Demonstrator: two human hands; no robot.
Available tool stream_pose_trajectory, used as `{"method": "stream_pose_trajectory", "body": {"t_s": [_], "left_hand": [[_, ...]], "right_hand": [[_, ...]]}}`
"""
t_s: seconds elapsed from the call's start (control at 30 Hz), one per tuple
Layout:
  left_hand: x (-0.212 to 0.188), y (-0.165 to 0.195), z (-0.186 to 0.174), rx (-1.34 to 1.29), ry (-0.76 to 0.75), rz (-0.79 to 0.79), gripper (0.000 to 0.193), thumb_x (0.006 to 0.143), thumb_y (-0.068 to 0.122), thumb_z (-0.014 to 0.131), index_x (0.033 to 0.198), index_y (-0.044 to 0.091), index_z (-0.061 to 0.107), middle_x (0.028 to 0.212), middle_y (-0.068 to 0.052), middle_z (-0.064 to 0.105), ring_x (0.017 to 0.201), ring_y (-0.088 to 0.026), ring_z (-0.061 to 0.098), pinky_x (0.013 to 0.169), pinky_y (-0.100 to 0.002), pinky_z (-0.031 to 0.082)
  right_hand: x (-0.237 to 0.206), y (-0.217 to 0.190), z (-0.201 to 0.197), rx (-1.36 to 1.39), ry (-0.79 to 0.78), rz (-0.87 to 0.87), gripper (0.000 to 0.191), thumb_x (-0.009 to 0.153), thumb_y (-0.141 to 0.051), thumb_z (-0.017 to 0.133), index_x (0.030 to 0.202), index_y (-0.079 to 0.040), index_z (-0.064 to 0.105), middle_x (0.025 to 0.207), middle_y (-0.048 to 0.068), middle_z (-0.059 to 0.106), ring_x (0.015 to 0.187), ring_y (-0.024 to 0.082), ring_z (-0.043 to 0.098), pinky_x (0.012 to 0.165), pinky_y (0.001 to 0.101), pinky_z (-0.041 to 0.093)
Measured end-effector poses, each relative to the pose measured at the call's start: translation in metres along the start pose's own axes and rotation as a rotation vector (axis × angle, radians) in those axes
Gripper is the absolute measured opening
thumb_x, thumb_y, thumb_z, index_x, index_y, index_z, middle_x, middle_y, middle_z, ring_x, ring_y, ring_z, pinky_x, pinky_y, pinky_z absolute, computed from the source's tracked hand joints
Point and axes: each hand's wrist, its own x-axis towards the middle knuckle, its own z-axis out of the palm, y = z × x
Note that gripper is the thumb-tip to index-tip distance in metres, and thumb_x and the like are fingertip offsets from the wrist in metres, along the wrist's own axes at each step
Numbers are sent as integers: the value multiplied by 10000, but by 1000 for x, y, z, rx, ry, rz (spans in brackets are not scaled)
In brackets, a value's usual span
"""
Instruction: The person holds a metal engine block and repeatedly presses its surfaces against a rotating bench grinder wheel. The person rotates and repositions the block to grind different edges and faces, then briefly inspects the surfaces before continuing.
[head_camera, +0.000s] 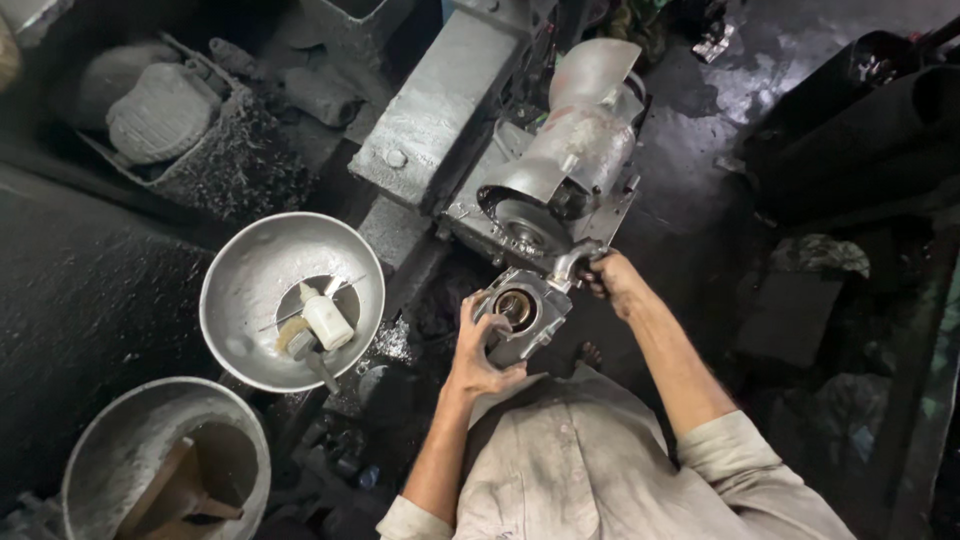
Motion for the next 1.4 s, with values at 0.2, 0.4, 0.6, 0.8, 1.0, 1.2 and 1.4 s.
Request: {"method": "stream_pose_trajectory", "body": {"t_s": [0.2,0.4,0.6,0.8,1.0,1.2,1.4], "left_hand": [[-22,4,-15,-95,111,-133,590,494,247,827,1017,93,599,1282,-224,519,1198,-367,549,955,-417,502],[3,6,0,-524,273,-498,646,504,204,812,1058,54,514,1043,-109,555,1017,-233,552,942,-313,458],[6,15,8,-552,126,-363,643,503,183,822,1063,68,527,1097,-85,563,1078,-215,544,1010,-313,439],[-8,22,24,-1055,-73,-471,675,475,101,759,1081,70,465,1157,-148,553,1119,-288,541,1024,-376,458],[2,25,89,-1432,-342,-783,685,459,112,671,1093,70,415,1157,-204,547,1107,-379,555,981,-462,498],[14,47,181,-1177,-829,-828,904,437,94,713,1269,64,363,1268,-224,518,1199,-377,517,1048,-459,453],[48,103,305,-603,-1331,-869,1238,356,125,643,1540,167,284,1355,-156,553,1258,-315,549,1035,-386,447]], "right_hand": [[11,25,30,82,-49,29,101,921,-105,496,851,-114,568,658,14,550,528,143,451,498,313,363],[20,25,34,215,-36,-35,105,933,-158,510,843,-116,547,679,4,536,565,137,429,524,313,339],[-13,36,-14,244,10,-168,199,894,-137,534,1059,-122,645,798,9,603,673,135,507,615,297,397],[-104,57,-95,164,-169,-507,249,967,-145,651,1169,0,654,997,61,657,898,173,605,865,323,464],[-188,67,-162,56,-179,-511,418,914,-230,699,1299,-87,618,1114,18,687,994,130,600,863,326,488],[-260,135,-253,-102,-34,-362,368,902,-210,735,1220,-30,700,1082,33,731,988,129,655,856,311,552],[-312,224,-311,-69,59,-19,552,718,-78,683,1267,-25,680,877,113,715,662,176,663,602,326,562]]}}
